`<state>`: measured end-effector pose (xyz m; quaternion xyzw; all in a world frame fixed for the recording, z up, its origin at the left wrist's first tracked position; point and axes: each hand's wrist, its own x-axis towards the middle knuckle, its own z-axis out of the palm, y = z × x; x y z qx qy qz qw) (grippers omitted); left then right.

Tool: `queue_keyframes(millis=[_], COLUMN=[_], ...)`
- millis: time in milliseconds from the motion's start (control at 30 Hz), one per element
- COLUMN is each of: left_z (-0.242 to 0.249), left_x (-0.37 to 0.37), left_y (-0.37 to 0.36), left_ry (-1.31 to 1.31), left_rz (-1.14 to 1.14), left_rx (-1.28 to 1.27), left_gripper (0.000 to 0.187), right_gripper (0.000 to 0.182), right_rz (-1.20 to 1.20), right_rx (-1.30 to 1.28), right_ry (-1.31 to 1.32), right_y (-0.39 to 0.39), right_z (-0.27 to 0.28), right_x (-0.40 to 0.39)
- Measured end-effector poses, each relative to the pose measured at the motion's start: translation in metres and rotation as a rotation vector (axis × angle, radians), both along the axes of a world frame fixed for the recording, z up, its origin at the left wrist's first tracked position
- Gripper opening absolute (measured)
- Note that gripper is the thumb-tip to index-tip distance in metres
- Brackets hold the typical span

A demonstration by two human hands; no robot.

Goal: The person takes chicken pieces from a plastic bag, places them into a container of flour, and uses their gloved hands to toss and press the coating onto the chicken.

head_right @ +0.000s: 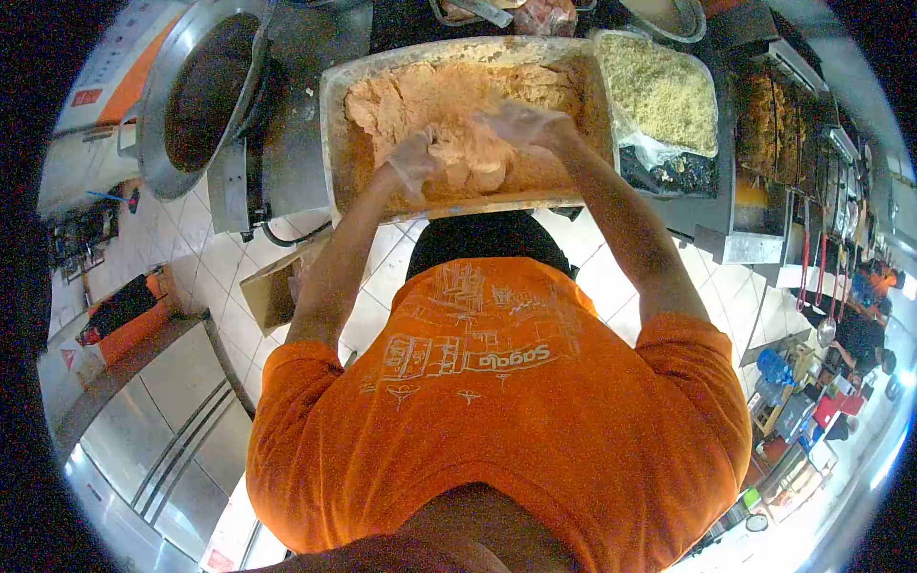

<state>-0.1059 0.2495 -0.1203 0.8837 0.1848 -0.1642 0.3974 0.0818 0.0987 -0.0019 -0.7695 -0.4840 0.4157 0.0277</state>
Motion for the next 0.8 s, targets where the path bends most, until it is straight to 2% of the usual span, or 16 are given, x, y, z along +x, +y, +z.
queue_keyframes(millis=[67,133,200,267,300,333,367,400,467,533,567,633,667,733,767,800], left_z=[0.044,0.066,0.049,-0.002,-0.048,-0.042,-0.035,0.035,0.053,-0.011,0.006,0.059,0.05,0.019,0.013,0.009], left_x=[0.003,0.007,0.003,0.006,0.016,0.02,0.023,0.029,0.028,0.02,0.014,0.001,-0.001,-0.011,-0.018,-0.024], left_y=[-0.009,-0.02,-0.03,-0.034,-0.026,-0.026,-0.026,-0.032,-0.035,-0.035,-0.039,-0.047,-0.044,-0.033,-0.027,-0.021], left_ry=[0.199,0.442,0.322,0.199,0.115,0.073,0.031,0.229,0.422,0.004,0.006,0.003,0.003,-0.305,-0.298,-0.331], left_rz=[-0.035,-0.033,-0.014,0.012,-0.085,-0.135,-0.185,-0.15,-0.105,-0.082,-0.074,0.077,0.084,-0.131,-0.123,-0.206], left_rx=[0.04,0.094,0.147,0.201,0.279,0.318,0.36,0.232,0.1,0.142,0.142,0.11,0.111,0.467,0.467,0.536], left_gripper=[0.067,0.06,0.057,0.055,0.05,0.048,0.045,0.043,0.042,0.039,0.039,0.043,0.043,0.054,0.054,0.057], right_gripper=[0.049,0.047,0.044,0.041,0.032,0.024,0.024,0.02,0.018,0.017,0.017,0.024,0.028,0.037,0.037,0.049], right_rz=[0.044,0.482,0.373,0.267,0.421,0.57,0.568,0.441,0.321,0.611,0.618,1.032,1.166,0.325,0.333,0.47], right_rx=[-0.115,-0.188,-0.066,0.061,0.014,-0.034,-0.029,-0.041,-0.05,-0.045,-0.043,0.058,0.101,0.484,0.484,0.277], right_ry=[-0.128,-0.378,-0.5,-0.623,-0.506,-0.385,-0.387,-0.305,-0.226,-0.347,-0.346,-0.76,-0.903,-0.266,-0.259,-0.282], right_y=[-0.012,-0.025,-0.035,-0.029,-0.019,-0.013,-0.012,-0.016,-0.014,-0.004,-0.007,-0.019,-0.023,-0.029,-0.025,-0.019], right_z=[0.005,-0.003,-0.051,-0.06,-0.048,-0.044,-0.064,-0.099,-0.112,-0.099,-0.103,-0.111,-0.112,-0.098,-0.078,-0.051], right_x=[0.0,-0.012,-0.028,-0.032,-0.029,-0.027,-0.019,-0.006,0.001,0.0,0.0,0.007,0.011,0.013,0.011,0.01])
